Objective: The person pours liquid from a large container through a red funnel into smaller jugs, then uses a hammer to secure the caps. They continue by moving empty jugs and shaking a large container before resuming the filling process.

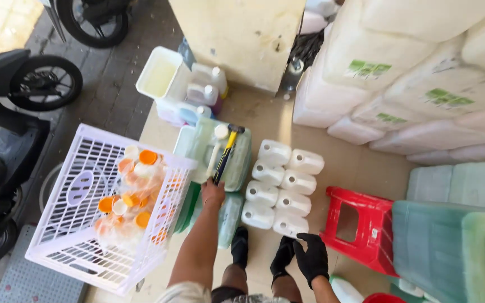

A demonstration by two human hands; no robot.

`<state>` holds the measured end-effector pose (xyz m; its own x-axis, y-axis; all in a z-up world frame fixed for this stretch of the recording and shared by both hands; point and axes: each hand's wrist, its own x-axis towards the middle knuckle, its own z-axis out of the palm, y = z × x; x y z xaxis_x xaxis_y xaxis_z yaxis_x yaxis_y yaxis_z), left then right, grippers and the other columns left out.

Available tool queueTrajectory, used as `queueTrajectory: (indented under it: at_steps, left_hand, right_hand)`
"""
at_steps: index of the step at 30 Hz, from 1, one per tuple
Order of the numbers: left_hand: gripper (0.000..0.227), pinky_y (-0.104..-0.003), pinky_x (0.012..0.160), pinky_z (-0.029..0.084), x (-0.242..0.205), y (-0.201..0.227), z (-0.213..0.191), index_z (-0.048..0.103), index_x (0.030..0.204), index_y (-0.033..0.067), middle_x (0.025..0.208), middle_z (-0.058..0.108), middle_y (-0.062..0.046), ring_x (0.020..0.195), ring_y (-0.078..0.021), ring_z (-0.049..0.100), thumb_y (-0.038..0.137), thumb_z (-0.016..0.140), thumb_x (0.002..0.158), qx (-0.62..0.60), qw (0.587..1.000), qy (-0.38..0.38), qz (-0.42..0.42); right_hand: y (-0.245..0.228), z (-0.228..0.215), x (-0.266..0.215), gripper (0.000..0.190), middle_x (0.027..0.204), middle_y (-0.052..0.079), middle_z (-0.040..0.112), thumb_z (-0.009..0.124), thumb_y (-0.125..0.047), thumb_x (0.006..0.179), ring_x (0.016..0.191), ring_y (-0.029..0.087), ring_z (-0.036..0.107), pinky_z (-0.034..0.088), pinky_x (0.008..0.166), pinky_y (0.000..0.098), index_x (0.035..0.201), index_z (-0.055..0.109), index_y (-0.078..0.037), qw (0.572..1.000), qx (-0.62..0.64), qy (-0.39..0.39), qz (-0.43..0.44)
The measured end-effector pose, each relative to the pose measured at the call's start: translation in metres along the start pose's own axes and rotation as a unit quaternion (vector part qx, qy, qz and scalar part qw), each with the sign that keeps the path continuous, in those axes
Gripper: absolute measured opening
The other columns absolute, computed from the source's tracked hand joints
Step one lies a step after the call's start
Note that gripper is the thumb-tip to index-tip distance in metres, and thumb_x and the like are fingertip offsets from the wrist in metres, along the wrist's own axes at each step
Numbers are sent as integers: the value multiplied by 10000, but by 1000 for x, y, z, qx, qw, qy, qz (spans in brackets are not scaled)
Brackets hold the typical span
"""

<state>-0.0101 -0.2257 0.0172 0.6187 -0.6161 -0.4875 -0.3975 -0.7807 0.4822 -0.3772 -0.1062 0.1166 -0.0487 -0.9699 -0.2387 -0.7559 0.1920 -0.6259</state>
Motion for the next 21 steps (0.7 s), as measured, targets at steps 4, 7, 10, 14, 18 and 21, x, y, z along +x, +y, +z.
queueTrajectory:
  at_steps: [4, 7, 10, 14, 18, 21]
  left_hand:
    - [732, -468, 1063, 498, 9, 16, 3, 500, 1417, 104, 1350, 598, -227, 1249, -396, 595, 472, 771, 845, 36, 998, -30, -33]
    - [723, -463, 1022, 514, -2, 38, -11, 497, 1349, 112, 1330, 587, -204, 1230, -382, 592, 502, 792, 817, 93, 993, -70, -18]
    - [537, -475, 954, 543, -6, 47, -1, 523, 1263, 135, 1302, 585, -168, 1197, -374, 599, 444, 720, 872, 146, 988, -49, 4]
    - [362, -515, 916, 544, 8, 40, 37, 526, 1155, 55, 1179, 649, -214, 1084, -415, 648, 357, 605, 972, 93, 992, -1, 90]
    - [339, -585, 850, 494, -30, 24, 45, 487, 1126, -10, 1062, 625, -345, 991, -546, 589, 313, 529, 1032, -90, 967, 0, 237]
    - [359, -589, 801, 477, -106, 10, 40, 446, 1181, 6, 1043, 633, -357, 970, -571, 581, 329, 486, 1029, -172, 958, -140, 181]
  right_hand:
    - [24, 2, -44, 334, 1071, 93, 717, 737, -285, 836, 1030, 247, 710, 557, 913, 367, 1134, 716, -137, 991, 10, -85, 105]
    - [27, -3, -53, 353, 1086, 83, 726, 754, -322, 843, 1038, 235, 711, 560, 930, 351, 1153, 715, -157, 978, -46, -121, 161]
    - [29, 9, -48, 351, 1116, 84, 733, 737, -306, 852, 1072, 225, 708, 552, 934, 349, 1163, 711, -142, 983, -11, -89, 163]
    - [15, 28, -36, 350, 1103, 92, 742, 730, -269, 854, 1032, 220, 717, 556, 902, 341, 1159, 715, -98, 980, 74, -71, 170]
    - [-10, 28, -19, 349, 1039, 85, 779, 730, -248, 868, 968, 188, 723, 563, 860, 320, 1165, 725, -64, 955, 218, -67, 190]
    - [-47, 9, 0, 378, 1075, 57, 760, 718, -257, 897, 965, 152, 698, 557, 854, 303, 1231, 712, -79, 926, 322, -40, 192]
